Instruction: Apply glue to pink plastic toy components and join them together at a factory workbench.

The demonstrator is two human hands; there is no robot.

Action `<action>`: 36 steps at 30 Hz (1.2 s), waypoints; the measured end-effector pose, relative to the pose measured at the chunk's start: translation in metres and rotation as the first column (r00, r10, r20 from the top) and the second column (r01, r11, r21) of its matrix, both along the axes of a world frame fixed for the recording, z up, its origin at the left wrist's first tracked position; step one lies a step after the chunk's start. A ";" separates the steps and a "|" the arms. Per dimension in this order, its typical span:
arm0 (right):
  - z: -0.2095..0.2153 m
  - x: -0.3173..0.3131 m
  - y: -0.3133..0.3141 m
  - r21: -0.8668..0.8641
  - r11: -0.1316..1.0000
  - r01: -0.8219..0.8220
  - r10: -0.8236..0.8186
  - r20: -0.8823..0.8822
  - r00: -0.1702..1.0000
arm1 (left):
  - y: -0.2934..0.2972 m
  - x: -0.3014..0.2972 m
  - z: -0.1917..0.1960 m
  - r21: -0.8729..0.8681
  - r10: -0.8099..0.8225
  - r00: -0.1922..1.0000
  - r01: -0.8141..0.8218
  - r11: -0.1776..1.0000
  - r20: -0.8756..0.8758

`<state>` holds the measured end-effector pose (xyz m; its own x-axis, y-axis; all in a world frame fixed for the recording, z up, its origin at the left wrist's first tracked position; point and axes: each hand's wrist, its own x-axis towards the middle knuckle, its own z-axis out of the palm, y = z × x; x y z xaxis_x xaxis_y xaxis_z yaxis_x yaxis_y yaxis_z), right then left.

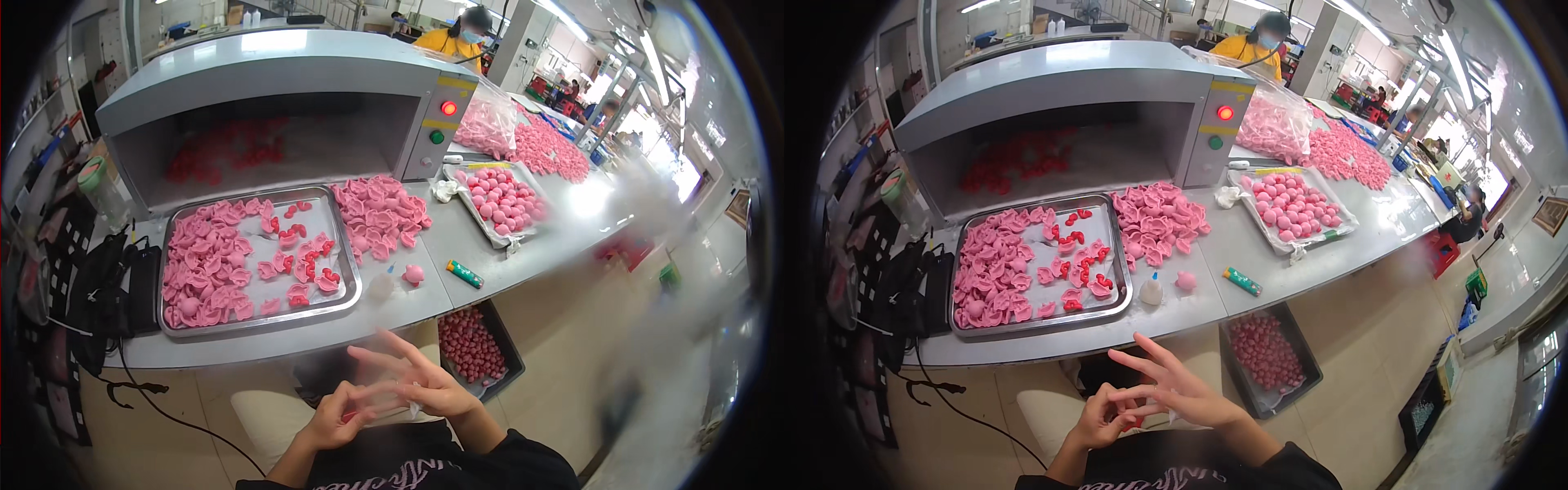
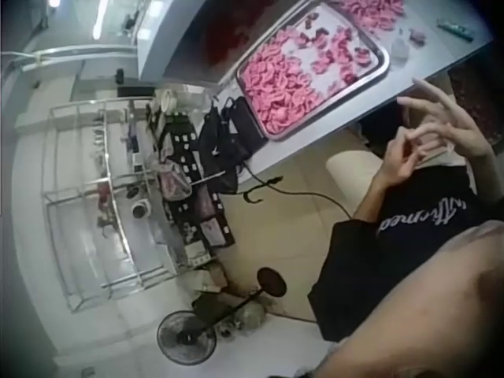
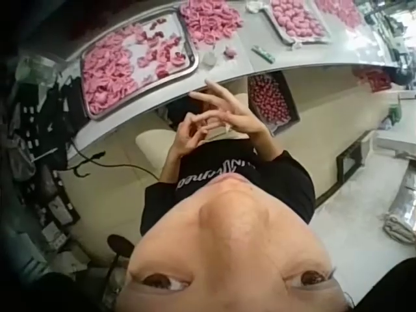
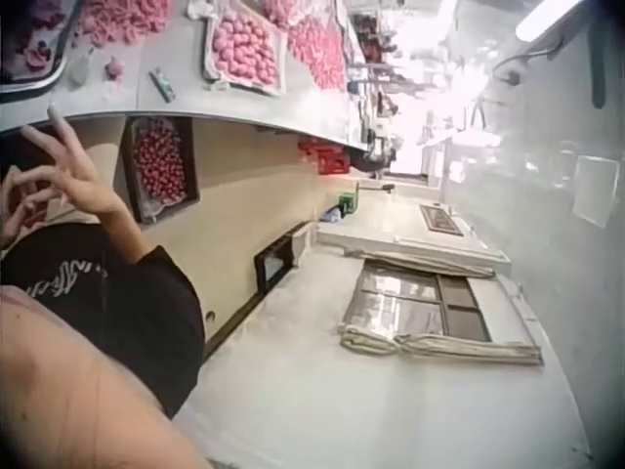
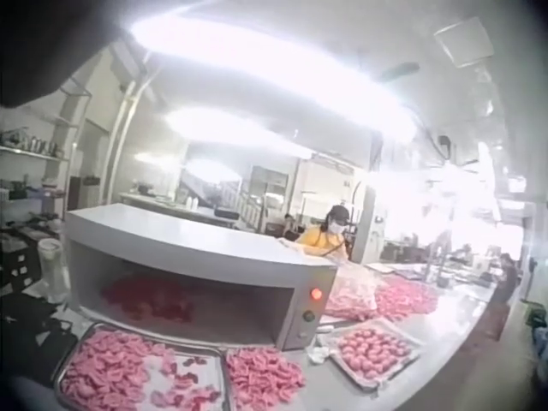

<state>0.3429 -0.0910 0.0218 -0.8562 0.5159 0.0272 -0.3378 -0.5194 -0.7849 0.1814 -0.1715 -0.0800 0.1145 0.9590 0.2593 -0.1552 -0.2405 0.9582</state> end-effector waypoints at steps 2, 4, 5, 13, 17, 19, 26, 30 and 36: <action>-0.001 0.002 -0.003 0.018 1.000 -0.008 0.009 -0.012 1.000 | -0.004 0.002 0.001 -0.062 -0.027 1.000 0.026 0.998 -0.012; -0.002 0.004 -0.007 0.021 0.999 -0.028 0.029 -0.009 1.000 | -0.008 0.001 0.000 -0.080 -0.068 0.995 0.062 0.995 -0.073; -0.002 0.005 -0.009 0.023 0.999 -0.027 0.028 -0.011 1.000 | -0.011 0.001 0.001 -0.102 -0.108 0.985 0.094 0.990 -0.134; 0.002 0.017 -0.018 0.088 0.994 -0.057 0.060 -0.034 0.998 | -0.023 0.014 0.000 -0.023 -0.078 0.996 0.077 0.997 -0.053; 0.002 0.024 -0.015 0.116 0.992 -0.046 0.051 -0.039 0.998 | -0.025 0.024 0.013 -0.077 0.059 0.987 -0.048 0.996 0.150; 0.000 0.029 -0.014 0.115 0.993 -0.038 0.043 -0.047 0.998 | -0.022 0.027 0.006 -0.065 0.058 0.978 -0.046 0.997 0.198; -0.005 0.034 -0.010 0.166 0.985 -0.050 0.051 -0.003 0.999 | -0.007 0.026 0.026 0.209 0.207 0.976 -0.189 0.960 -0.070; -0.009 0.029 -0.001 0.151 0.984 -0.099 0.093 0.045 0.995 | -0.002 0.018 0.025 0.225 0.204 0.943 -0.146 0.963 -0.263; -0.014 0.015 0.024 0.107 0.987 -0.120 0.116 0.037 0.993 | 0.012 0.010 0.008 0.309 0.353 0.918 -0.288 0.907 -0.181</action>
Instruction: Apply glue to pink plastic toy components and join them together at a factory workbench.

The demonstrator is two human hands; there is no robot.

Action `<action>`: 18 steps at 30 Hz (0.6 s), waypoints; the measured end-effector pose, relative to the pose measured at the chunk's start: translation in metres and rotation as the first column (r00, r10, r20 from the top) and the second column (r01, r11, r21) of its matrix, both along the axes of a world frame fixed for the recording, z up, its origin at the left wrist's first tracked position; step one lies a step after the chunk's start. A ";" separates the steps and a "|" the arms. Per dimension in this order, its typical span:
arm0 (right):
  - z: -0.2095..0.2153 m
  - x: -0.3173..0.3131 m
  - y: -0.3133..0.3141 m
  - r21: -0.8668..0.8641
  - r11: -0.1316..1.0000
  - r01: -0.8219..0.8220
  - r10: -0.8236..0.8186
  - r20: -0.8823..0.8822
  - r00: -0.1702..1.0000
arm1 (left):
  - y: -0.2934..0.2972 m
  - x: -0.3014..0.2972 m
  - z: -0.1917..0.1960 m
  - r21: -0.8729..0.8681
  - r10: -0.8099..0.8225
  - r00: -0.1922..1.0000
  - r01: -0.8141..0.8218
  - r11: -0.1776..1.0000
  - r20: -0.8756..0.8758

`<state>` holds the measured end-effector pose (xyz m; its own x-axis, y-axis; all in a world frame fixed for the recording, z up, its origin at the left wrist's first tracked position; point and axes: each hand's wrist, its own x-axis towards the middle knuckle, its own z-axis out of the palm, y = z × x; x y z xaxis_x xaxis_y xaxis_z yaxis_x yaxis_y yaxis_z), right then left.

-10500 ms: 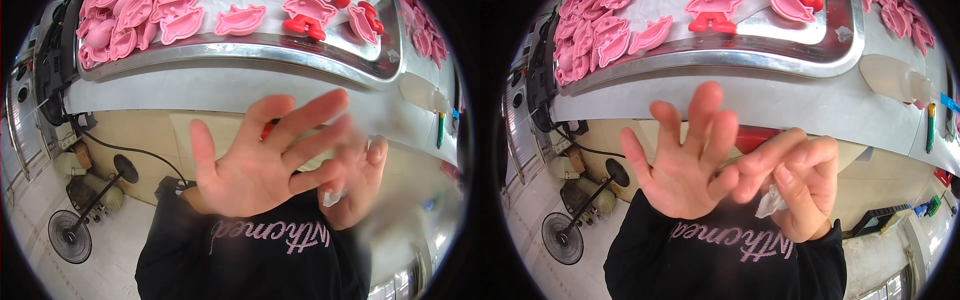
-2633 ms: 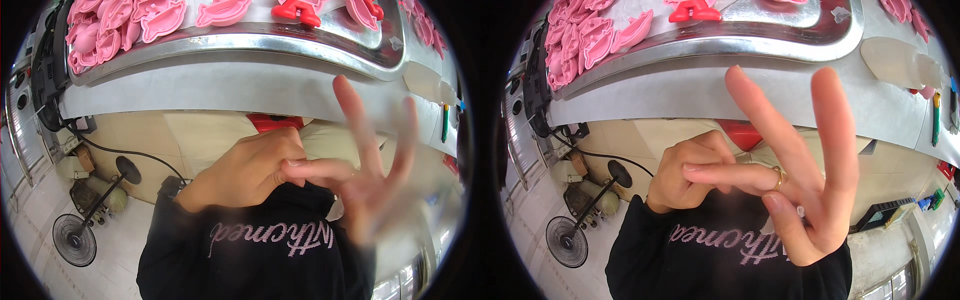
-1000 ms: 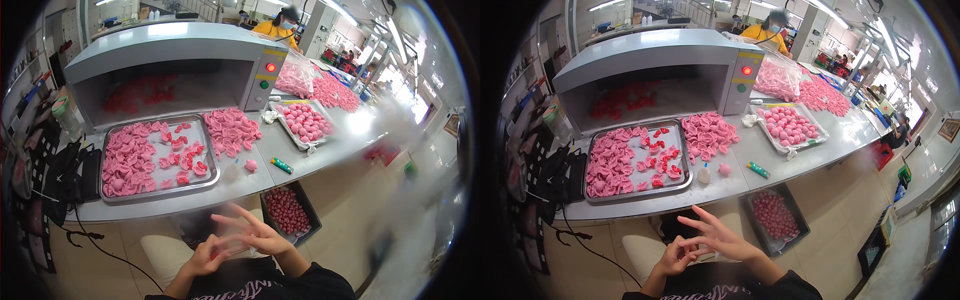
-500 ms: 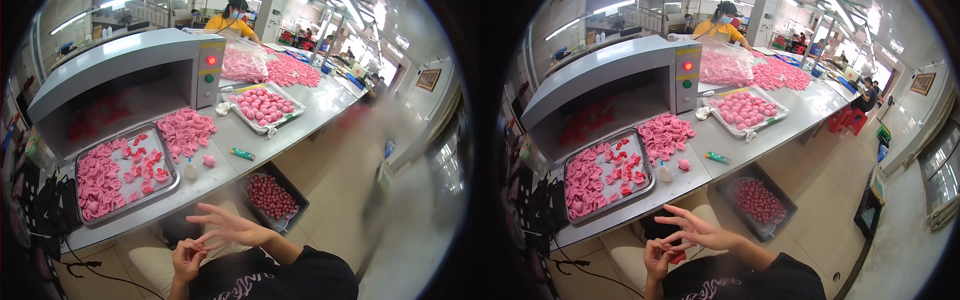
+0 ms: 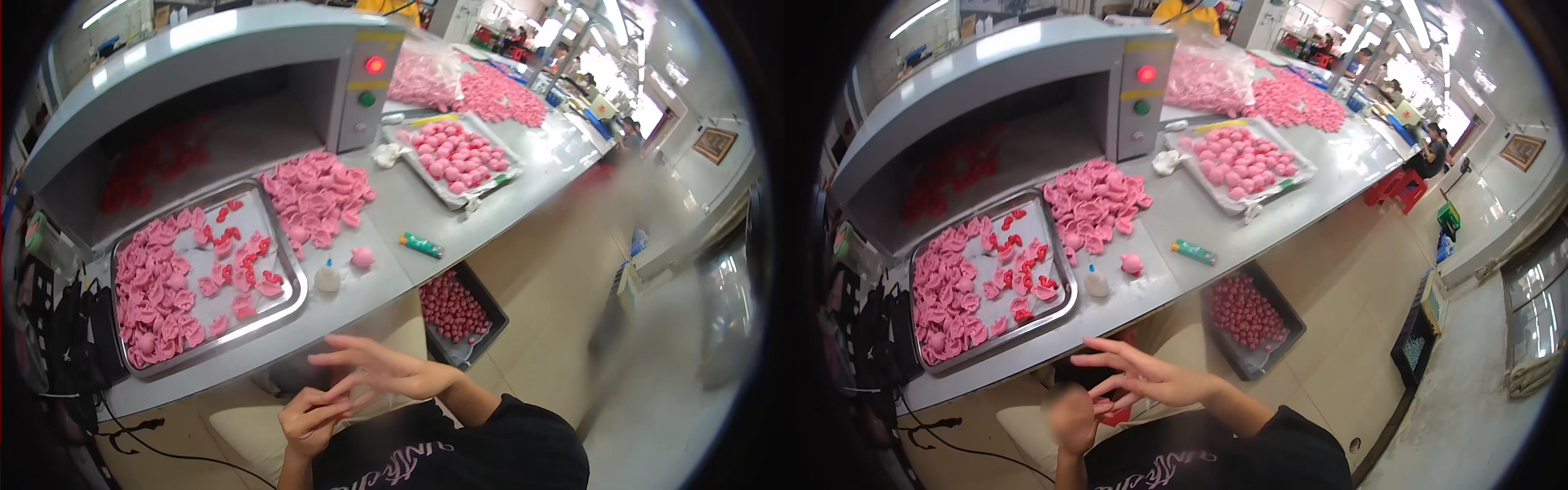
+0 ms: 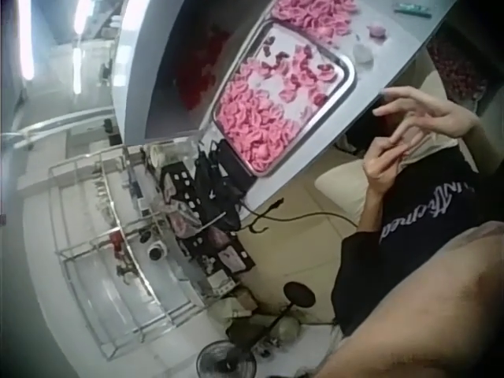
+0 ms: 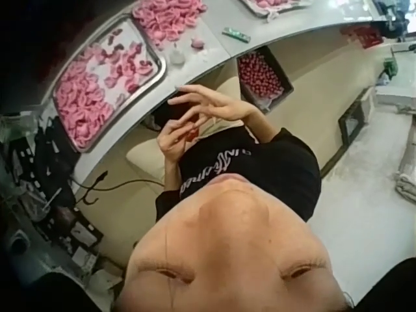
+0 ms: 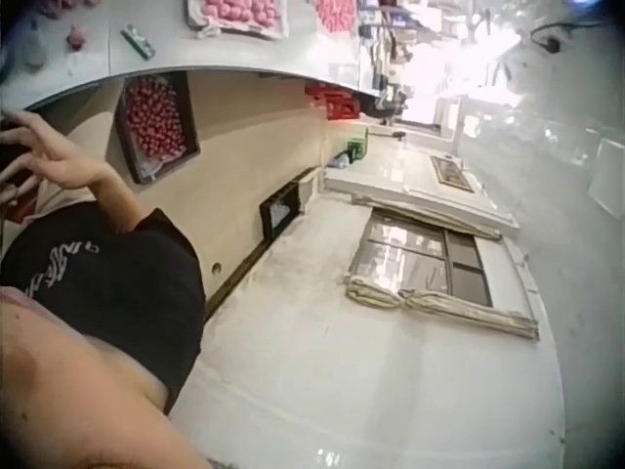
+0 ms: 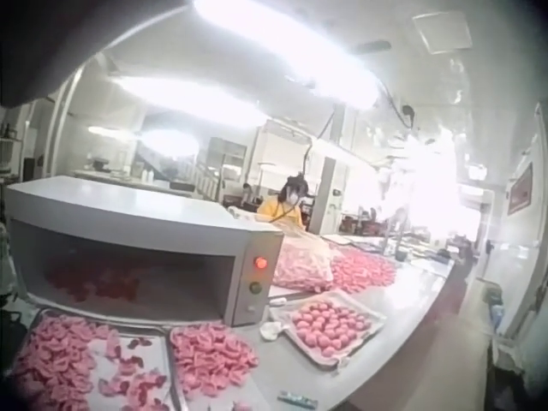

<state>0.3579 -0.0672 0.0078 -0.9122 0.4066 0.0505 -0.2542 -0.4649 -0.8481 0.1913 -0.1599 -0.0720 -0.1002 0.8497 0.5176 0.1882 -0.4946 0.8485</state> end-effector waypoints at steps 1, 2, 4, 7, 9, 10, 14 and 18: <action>-0.002 0.000 0.004 -0.002 0.999 0.036 -0.036 0.010 0.999 | 0.004 -0.002 0.001 -0.028 0.008 1.000 -0.008 1.000 -0.001; -0.003 -0.001 0.009 0.018 0.998 0.059 -0.059 0.040 0.997 | 0.011 -0.004 0.002 0.035 0.027 0.999 -0.026 0.999 -0.026; -0.003 0.001 0.022 0.042 0.987 0.153 -0.157 0.130 0.979 | 0.022 -0.009 0.001 0.090 0.055 0.997 -0.050 0.995 -0.059; -0.005 0.010 0.042 0.268 0.839 0.474 -0.516 0.116 0.848 | 0.034 -0.015 -0.004 0.042 0.061 0.998 -0.061 0.997 0.002; -0.010 0.023 0.063 0.548 0.610 0.573 -0.740 0.136 0.659 | 0.037 -0.019 -0.008 0.027 0.077 0.997 -0.077 0.997 -0.009; -0.012 0.027 0.074 0.621 0.512 0.593 -0.804 0.103 0.586 | 0.037 -0.021 -0.010 0.024 0.076 0.997 -0.077 0.997 0.009; -0.020 0.037 0.126 0.898 -0.028 0.440 -0.974 -0.124 0.192 | 0.041 -0.024 -0.009 -0.008 0.068 0.998 -0.068 0.998 0.018; -0.014 0.023 0.164 0.963 -0.033 0.269 -0.986 -0.075 0.148 | 0.038 -0.027 -0.012 -0.023 0.071 0.997 -0.070 0.997 0.027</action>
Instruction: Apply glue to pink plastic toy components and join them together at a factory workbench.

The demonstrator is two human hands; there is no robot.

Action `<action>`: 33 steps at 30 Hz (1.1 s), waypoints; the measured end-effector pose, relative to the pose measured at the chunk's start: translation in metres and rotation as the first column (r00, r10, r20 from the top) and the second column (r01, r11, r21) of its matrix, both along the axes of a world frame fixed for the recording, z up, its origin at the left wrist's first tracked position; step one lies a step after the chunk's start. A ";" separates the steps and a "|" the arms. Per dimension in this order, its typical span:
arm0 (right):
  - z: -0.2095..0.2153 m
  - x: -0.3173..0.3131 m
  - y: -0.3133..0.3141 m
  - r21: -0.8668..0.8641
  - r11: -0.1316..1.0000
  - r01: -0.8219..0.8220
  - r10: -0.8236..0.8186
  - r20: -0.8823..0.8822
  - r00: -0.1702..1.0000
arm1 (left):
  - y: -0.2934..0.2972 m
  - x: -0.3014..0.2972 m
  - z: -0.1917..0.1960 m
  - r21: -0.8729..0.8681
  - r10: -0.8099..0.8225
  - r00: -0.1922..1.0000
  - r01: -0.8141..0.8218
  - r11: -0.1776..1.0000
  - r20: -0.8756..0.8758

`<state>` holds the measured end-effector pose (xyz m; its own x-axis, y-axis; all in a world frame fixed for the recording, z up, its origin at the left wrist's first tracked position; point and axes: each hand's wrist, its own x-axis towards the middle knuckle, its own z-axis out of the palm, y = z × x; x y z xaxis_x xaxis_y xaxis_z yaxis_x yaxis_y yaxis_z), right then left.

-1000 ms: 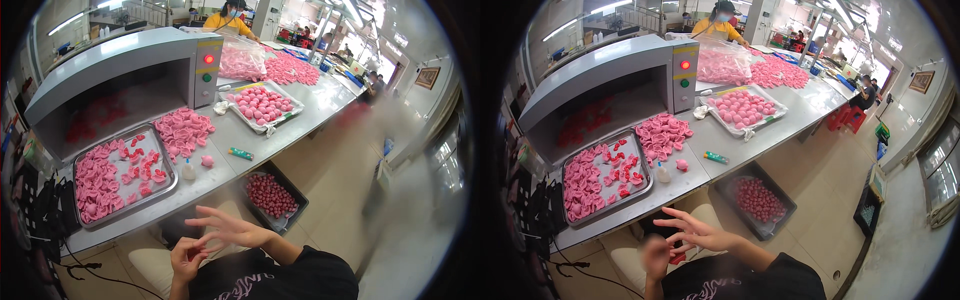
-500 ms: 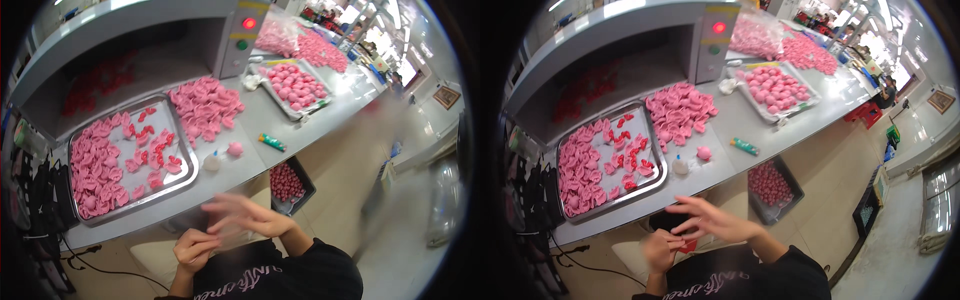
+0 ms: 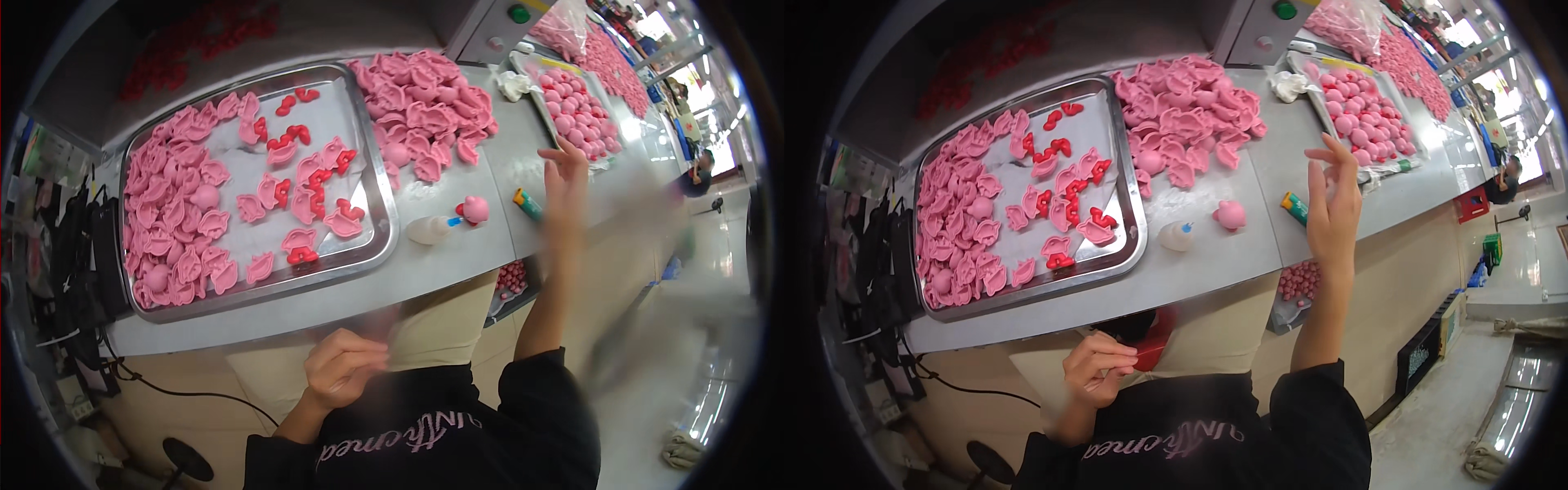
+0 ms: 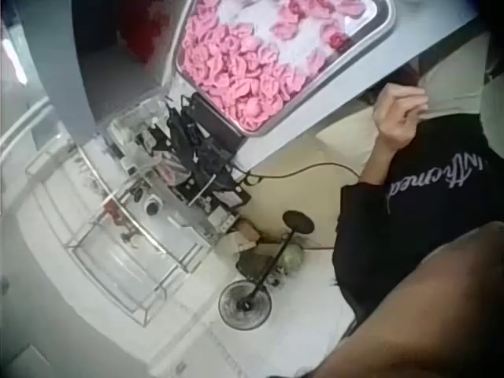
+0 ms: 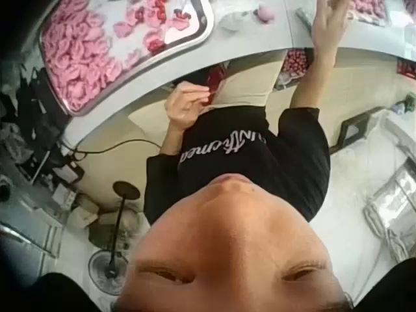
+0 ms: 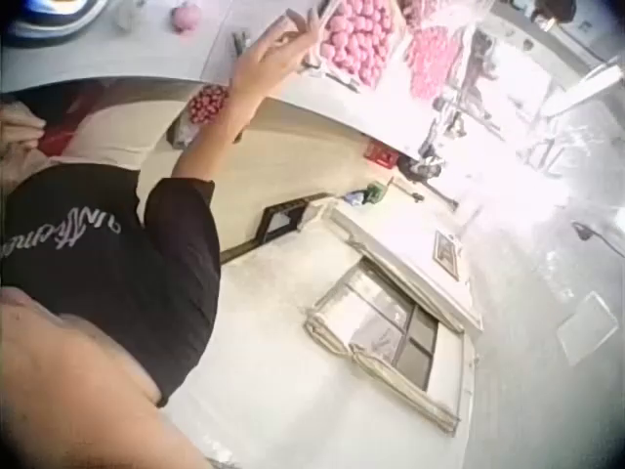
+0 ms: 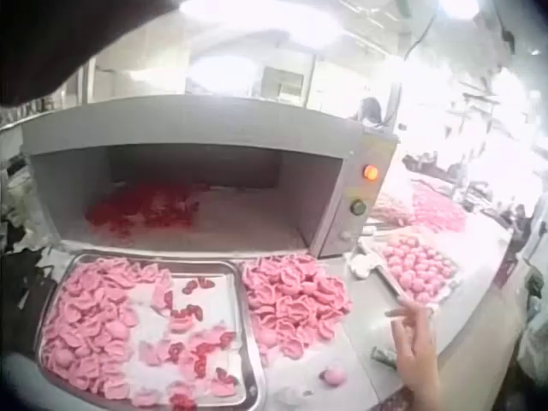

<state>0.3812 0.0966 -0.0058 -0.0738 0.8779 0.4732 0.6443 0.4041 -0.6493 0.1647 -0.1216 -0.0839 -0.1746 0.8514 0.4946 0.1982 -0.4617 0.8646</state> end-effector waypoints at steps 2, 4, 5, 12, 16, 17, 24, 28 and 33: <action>-0.010 0.006 0.011 0.008 0.999 -0.039 0.038 0.153 0.988 | 0.000 0.001 -0.001 -0.006 -0.004 1.000 0.004 1.000 0.013; -0.015 0.011 0.009 0.014 0.997 -0.071 0.063 0.305 0.950 | 0.000 0.003 -0.002 -0.002 -0.027 1.000 0.027 1.000 0.011; -0.011 0.008 0.002 0.054 0.996 -0.072 0.054 0.271 0.961 | -0.001 0.004 -0.001 -0.015 -0.019 1.000 0.020 1.000 0.011; -0.026 -0.030 -0.102 0.253 0.657 -0.710 0.362 -0.932 0.003 | 0.003 0.008 0.006 -0.206 -0.076 0.988 0.102 0.973 0.132; -0.040 -0.066 -0.152 0.390 0.093 -0.916 -0.337 -0.854 -0.397 | 0.025 0.006 -0.005 -0.044 -0.388 0.804 0.454 0.890 0.451; -0.042 -0.076 -0.161 0.441 -0.006 -0.898 -0.491 -0.783 -0.381 | 0.023 0.008 -0.010 0.224 -0.630 0.648 0.600 0.768 0.428; -0.072 -0.107 -0.182 0.492 0.127 -0.861 -0.667 -0.600 -0.442 | -0.002 0.003 -0.006 0.064 -0.373 0.306 0.693 0.718 0.876; -0.075 -0.110 -0.179 0.508 0.078 -0.858 -0.670 -0.611 -0.422 | -0.008 0.004 -0.008 -0.052 -0.218 0.337 0.638 0.769 0.916; -0.075 -0.119 -0.177 0.517 0.012 -0.856 -0.633 -0.658 -0.407 | -0.016 -0.002 -0.010 -0.065 -0.249 0.459 0.567 0.821 0.853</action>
<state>0.2626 -0.0802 -0.0811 -0.8725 0.4234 0.2438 -0.4004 -0.9056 0.1400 0.1625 -0.1380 -0.0940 0.0646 0.9966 0.0516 -0.7624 0.0159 0.6469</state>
